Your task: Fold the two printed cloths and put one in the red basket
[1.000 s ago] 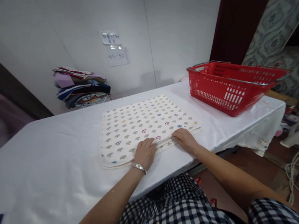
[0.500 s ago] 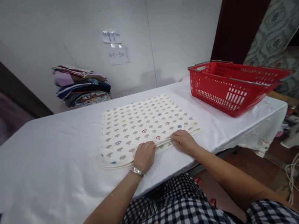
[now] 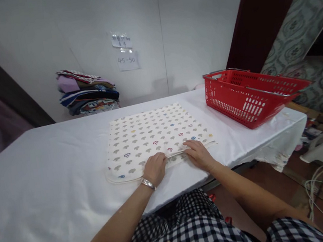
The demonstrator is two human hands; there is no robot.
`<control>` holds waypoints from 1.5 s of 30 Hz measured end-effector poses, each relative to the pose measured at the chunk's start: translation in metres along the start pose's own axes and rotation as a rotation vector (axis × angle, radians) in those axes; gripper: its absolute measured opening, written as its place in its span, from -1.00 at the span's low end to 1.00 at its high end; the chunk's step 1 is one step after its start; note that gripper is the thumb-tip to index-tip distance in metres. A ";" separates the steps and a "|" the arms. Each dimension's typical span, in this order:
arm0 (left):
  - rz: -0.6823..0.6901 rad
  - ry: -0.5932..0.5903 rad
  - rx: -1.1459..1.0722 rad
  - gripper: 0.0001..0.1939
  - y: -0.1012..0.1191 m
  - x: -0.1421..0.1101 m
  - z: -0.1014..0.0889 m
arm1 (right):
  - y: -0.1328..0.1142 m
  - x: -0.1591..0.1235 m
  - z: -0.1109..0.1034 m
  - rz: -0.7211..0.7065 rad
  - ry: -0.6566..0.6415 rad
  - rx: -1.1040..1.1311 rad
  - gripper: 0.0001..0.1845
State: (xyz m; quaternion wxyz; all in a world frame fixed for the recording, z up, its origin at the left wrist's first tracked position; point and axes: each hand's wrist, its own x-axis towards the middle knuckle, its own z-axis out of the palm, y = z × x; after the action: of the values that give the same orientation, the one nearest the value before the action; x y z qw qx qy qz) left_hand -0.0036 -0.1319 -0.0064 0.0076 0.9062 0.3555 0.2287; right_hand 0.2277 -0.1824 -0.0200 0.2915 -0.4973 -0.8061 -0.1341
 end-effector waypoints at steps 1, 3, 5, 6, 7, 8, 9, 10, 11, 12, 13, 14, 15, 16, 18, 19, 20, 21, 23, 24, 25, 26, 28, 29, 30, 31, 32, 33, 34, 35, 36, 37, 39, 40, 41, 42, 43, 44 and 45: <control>0.000 -0.004 0.003 -0.86 0.000 0.000 0.000 | 0.000 0.001 0.000 0.003 -0.005 -0.015 -0.82; -0.004 -0.010 0.008 -0.87 0.000 0.000 0.000 | -0.001 0.003 0.000 0.015 -0.017 -0.039 -0.82; -0.004 -0.014 0.009 -0.88 0.000 0.000 0.000 | 0.000 0.005 0.001 0.028 -0.038 -0.049 -0.83; 0.001 -0.013 0.008 -0.88 0.000 0.000 0.000 | 0.000 0.006 0.002 0.038 -0.046 -0.053 -0.84; 0.012 -0.010 0.008 -0.89 -0.001 0.000 0.000 | 0.001 0.006 0.002 0.048 -0.048 -0.055 -0.85; 0.027 -0.006 0.009 -0.89 -0.001 0.000 0.001 | 0.001 0.006 0.003 0.057 -0.044 -0.054 -0.86; 0.045 0.000 0.012 -0.89 -0.001 -0.001 0.001 | 0.001 0.005 0.002 0.061 -0.036 -0.051 -0.86; 0.063 0.007 0.017 -0.89 -0.001 -0.002 0.002 | 0.001 0.004 0.001 0.062 -0.024 -0.045 -0.85; 0.080 0.015 0.026 -0.88 -0.002 -0.003 0.002 | 0.000 0.002 0.000 0.057 -0.012 -0.037 -0.84; 0.095 0.024 0.036 -0.87 -0.002 -0.004 0.003 | 0.000 -0.001 -0.002 0.049 -0.003 -0.030 -0.83; 0.109 0.031 0.049 -0.87 -0.002 -0.004 0.004 | 0.000 -0.004 -0.004 0.042 0.003 -0.025 -0.82; 0.123 0.036 0.062 -0.87 -0.002 -0.005 0.005 | 0.000 -0.007 -0.006 0.035 0.005 -0.023 -0.82; 0.136 0.039 0.074 -0.87 -0.002 -0.006 0.006 | 0.001 -0.009 -0.008 0.029 0.003 -0.023 -0.82; 0.149 0.041 0.084 -0.87 -0.001 -0.006 0.007 | 0.001 -0.012 -0.009 0.022 0.001 -0.024 -0.82; 0.171 0.044 0.100 -0.87 -0.001 -0.007 0.008 | 0.003 -0.016 -0.011 0.003 -0.010 -0.024 -0.82; 0.178 0.048 0.106 -0.86 -0.001 -0.007 0.008 | 0.004 -0.017 -0.011 -0.011 -0.019 -0.022 -0.81; 0.185 0.051 0.112 -0.86 0.000 -0.007 0.008 | 0.005 -0.018 -0.011 -0.026 -0.032 -0.018 -0.81; 0.192 0.054 0.116 -0.86 0.000 -0.007 0.007 | 0.005 -0.018 -0.012 -0.038 -0.050 -0.015 -0.81; 0.206 0.053 0.123 -0.87 0.001 -0.007 0.005 | 0.006 -0.017 -0.013 -0.043 -0.084 -0.014 -0.82; 0.210 0.048 0.125 -0.87 0.001 -0.007 0.005 | 0.005 -0.016 -0.013 -0.034 -0.095 -0.017 -0.82; 0.211 0.039 0.128 -0.88 0.001 -0.008 0.004 | 0.005 -0.015 -0.014 -0.021 -0.104 -0.021 -0.81; 0.208 0.029 0.132 -0.88 0.001 -0.008 0.004 | 0.004 -0.013 -0.015 -0.008 -0.111 -0.026 -0.80; 0.198 0.010 0.139 -0.88 0.001 -0.007 0.005 | 0.003 -0.009 -0.015 0.013 -0.129 -0.035 -0.79; 0.193 0.001 0.141 -0.88 0.000 -0.007 0.006 | 0.002 -0.007 -0.014 0.025 -0.144 -0.038 -0.79; 0.187 -0.004 0.140 -0.88 -0.001 -0.006 0.008 | 0.002 -0.005 -0.014 0.039 -0.160 -0.040 -0.79; 0.180 -0.008 0.140 -0.88 -0.001 -0.006 0.009 | 0.003 -0.003 -0.013 0.052 -0.175 -0.040 -0.78; 0.171 -0.011 0.140 -0.88 -0.002 -0.005 0.011 | 0.003 -0.001 -0.012 0.061 -0.183 -0.039 -0.78; 0.163 -0.015 0.142 -0.88 -0.002 -0.004 0.011 | 0.004 0.001 -0.011 0.063 -0.183 -0.039 -0.78; 0.153 -0.016 0.145 -0.88 -0.002 -0.004 0.012 | 0.006 0.003 -0.010 0.058 -0.172 -0.041 -0.78; 0.144 -0.014 0.149 -0.88 -0.002 -0.003 0.011 | 0.007 0.004 -0.010 0.049 -0.153 -0.045 -0.77; 0.137 -0.010 0.152 -0.87 -0.002 -0.003 0.010 | 0.009 0.005 -0.011 0.041 -0.130 -0.050 -0.75; 0.134 -0.005 0.154 -0.87 -0.001 -0.003 0.009 | 0.010 0.005 -0.012 0.036 -0.107 -0.056 -0.73; 0.138 -0.004 0.160 -0.85 0.000 -0.005 0.006 | 0.011 0.004 -0.013 0.015 -0.111 -0.055 -0.72; 0.147 -0.013 0.164 -0.85 0.001 -0.005 0.004 | 0.011 0.004 -0.014 -0.004 -0.139 -0.048 -0.73; 0.156 -0.029 0.169 -0.84 0.002 -0.006 0.003 | 0.010 0.003 -0.015 -0.025 -0.176 -0.040 -0.75; 0.166 -0.044 0.173 -0.84 0.003 -0.007 0.002 | 0.009 0.002 -0.015 -0.040 -0.213 -0.031 -0.76; 0.175 -0.058 0.175 -0.85 0.003 -0.007 0.001 | 0.008 0.001 -0.016 -0.047 -0.242 -0.024 -0.77; 0.185 -0.068 0.175 -0.86 0.004 -0.008 0.001 | 0.007 0.000 -0.016 -0.044 -0.256 -0.018 -0.77; 0.193 -0.074 0.172 -0.87 0.004 -0.009 0.001 | 0.006 -0.001 -0.016 -0.034 -0.257 -0.012 -0.77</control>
State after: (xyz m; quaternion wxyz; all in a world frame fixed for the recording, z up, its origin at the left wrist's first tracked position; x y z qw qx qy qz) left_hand -0.0059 -0.1406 -0.0099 -0.0791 0.9413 0.2846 0.1636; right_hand 0.2387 -0.1883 -0.0081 0.1806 -0.4983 -0.8443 -0.0793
